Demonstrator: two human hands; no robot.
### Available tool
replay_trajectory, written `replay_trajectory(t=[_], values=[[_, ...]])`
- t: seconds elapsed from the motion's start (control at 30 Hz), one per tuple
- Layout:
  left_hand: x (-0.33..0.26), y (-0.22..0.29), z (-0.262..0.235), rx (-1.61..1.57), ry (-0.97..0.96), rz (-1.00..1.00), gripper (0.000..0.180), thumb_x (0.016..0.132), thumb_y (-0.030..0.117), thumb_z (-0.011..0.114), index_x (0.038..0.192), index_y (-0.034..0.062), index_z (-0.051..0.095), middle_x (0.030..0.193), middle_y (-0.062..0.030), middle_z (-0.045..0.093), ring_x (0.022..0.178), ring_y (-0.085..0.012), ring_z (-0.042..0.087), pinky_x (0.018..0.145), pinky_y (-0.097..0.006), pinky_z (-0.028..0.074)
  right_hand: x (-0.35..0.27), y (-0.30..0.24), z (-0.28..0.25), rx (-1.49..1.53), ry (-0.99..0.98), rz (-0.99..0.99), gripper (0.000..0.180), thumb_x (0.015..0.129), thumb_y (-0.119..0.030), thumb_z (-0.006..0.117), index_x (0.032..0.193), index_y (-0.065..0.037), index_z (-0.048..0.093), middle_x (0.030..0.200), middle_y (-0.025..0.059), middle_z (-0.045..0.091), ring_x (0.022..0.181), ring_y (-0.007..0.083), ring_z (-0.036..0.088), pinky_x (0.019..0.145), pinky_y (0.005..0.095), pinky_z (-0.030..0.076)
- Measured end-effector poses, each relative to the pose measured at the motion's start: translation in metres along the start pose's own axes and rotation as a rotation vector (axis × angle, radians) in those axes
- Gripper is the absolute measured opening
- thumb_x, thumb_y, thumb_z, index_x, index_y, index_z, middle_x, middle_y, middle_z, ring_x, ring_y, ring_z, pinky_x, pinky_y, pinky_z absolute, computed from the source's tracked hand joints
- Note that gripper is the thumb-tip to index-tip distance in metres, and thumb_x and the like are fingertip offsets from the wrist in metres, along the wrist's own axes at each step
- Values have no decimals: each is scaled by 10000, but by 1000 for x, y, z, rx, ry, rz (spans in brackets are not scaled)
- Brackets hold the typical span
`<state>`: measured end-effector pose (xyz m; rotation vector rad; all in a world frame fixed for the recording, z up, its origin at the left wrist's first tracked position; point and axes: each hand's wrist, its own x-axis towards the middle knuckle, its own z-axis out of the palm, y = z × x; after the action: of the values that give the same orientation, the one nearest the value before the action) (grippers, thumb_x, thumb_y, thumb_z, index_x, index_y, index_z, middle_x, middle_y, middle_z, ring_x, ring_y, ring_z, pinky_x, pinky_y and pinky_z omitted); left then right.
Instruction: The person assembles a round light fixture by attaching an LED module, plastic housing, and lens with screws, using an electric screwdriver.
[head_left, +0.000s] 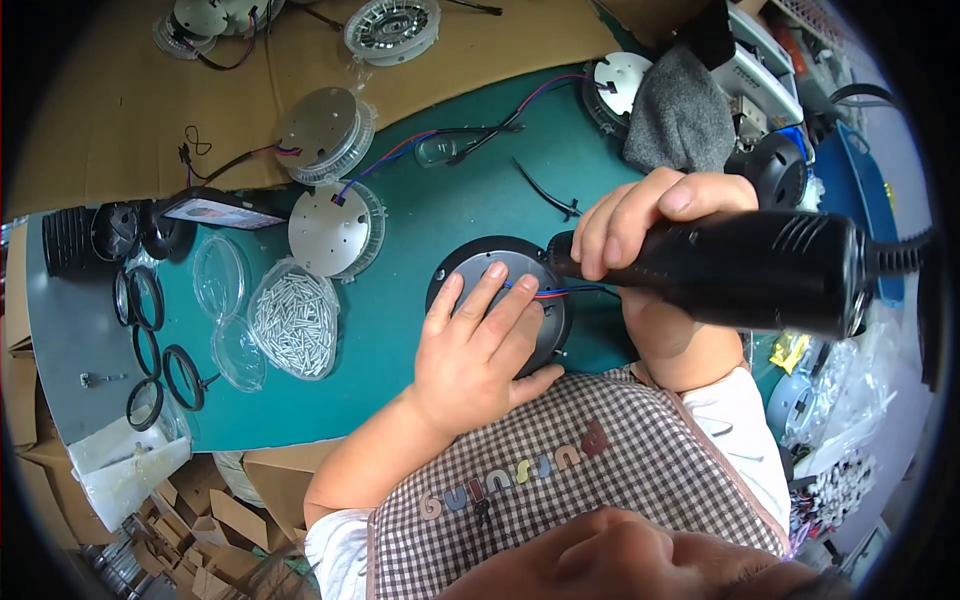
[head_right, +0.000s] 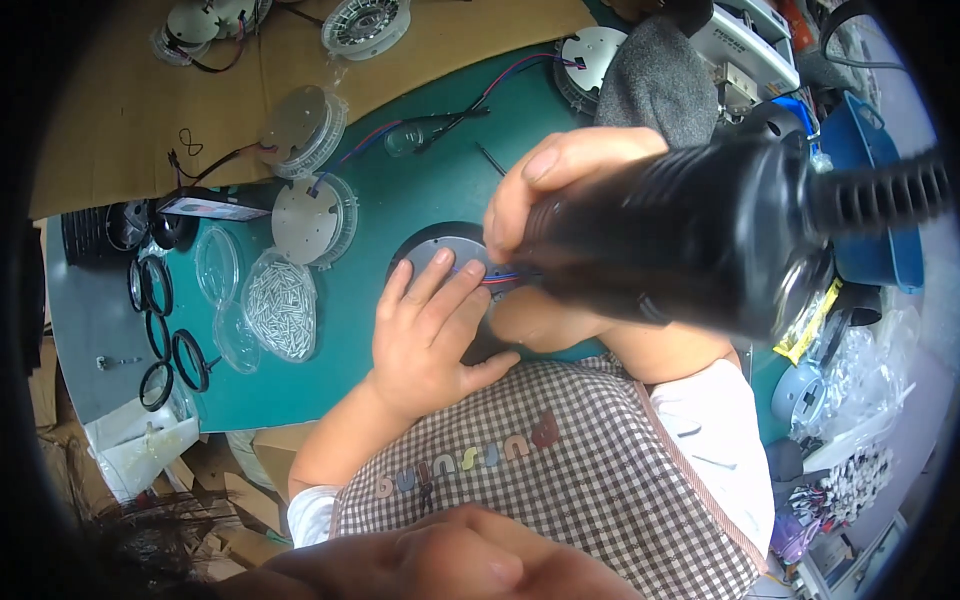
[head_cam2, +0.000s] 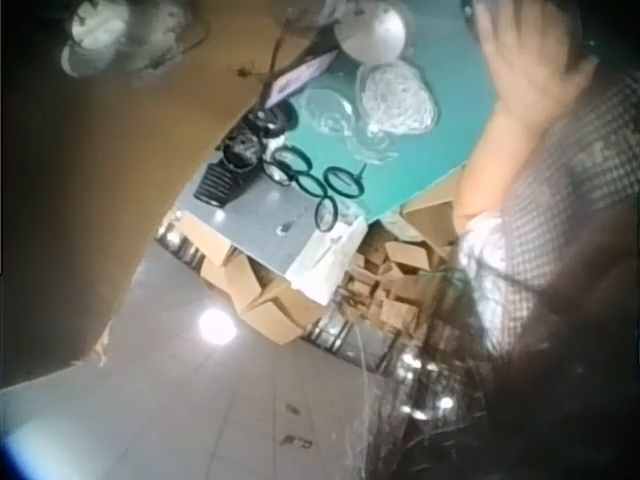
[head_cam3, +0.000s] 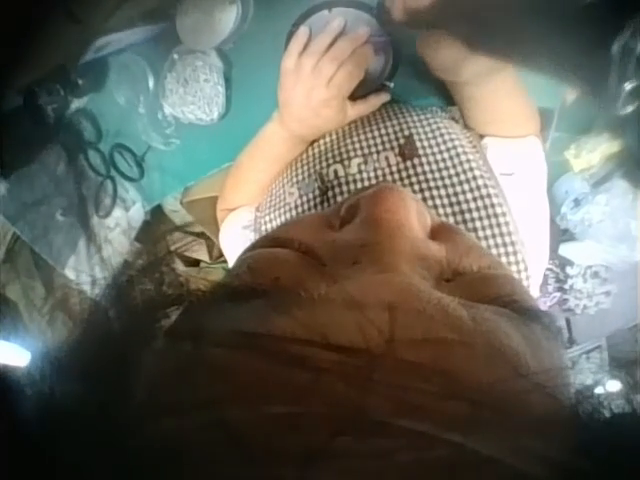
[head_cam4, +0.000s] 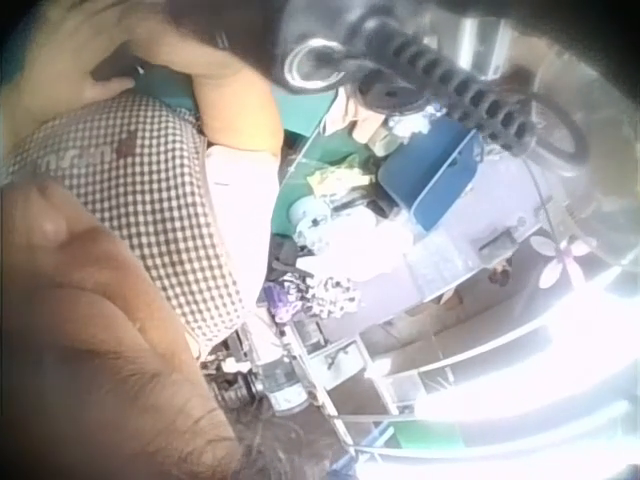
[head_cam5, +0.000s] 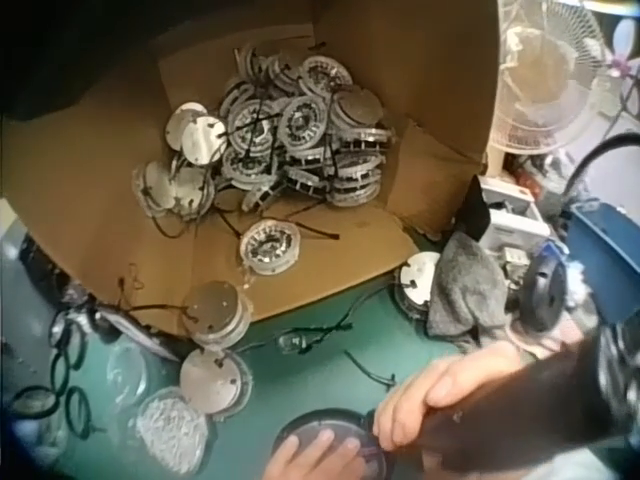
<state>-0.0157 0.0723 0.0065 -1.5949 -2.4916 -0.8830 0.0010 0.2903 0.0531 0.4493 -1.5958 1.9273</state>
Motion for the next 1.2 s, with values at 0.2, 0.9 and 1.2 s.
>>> replay_trajectory(t=[0.2, 0.9, 1.2], values=[[-1, -2, 0, -14, 18, 2, 537, 609, 412, 846, 1021, 100, 701, 1402, -79, 559, 1351, -309, 483, 1121, -554, 333, 8, -6, 8, 15, -177, 96, 285, 976, -272, 643, 1107, -79, 479, 774, 132, 592, 603, 238, 570, 577, 382, 505], [-2, -1, 5, -4, 86, 6, 705, 607, 412, 857, 1202, 103, 639, 1306, -78, 600, 1264, -323, 557, 1060, -561, 388, -5, 28, 20, 4, -4, 20, 592, 785, -279, 876, 1156, -49, 476, 807, 98, 573, 613, 164, 560, 563, 296, 520], [-3, 3, 3, 8, 113, -23, 684, 589, 384, 865, 1176, 126, 627, 1335, -66, 616, 1239, -319, 578, 1047, -571, 393, -12, 32, 19, 51, 90, -106, 475, 800, -53, 813, 1128, 36, 481, 914, 88, 546, 678, 154, 586, 583, 281, 532]])
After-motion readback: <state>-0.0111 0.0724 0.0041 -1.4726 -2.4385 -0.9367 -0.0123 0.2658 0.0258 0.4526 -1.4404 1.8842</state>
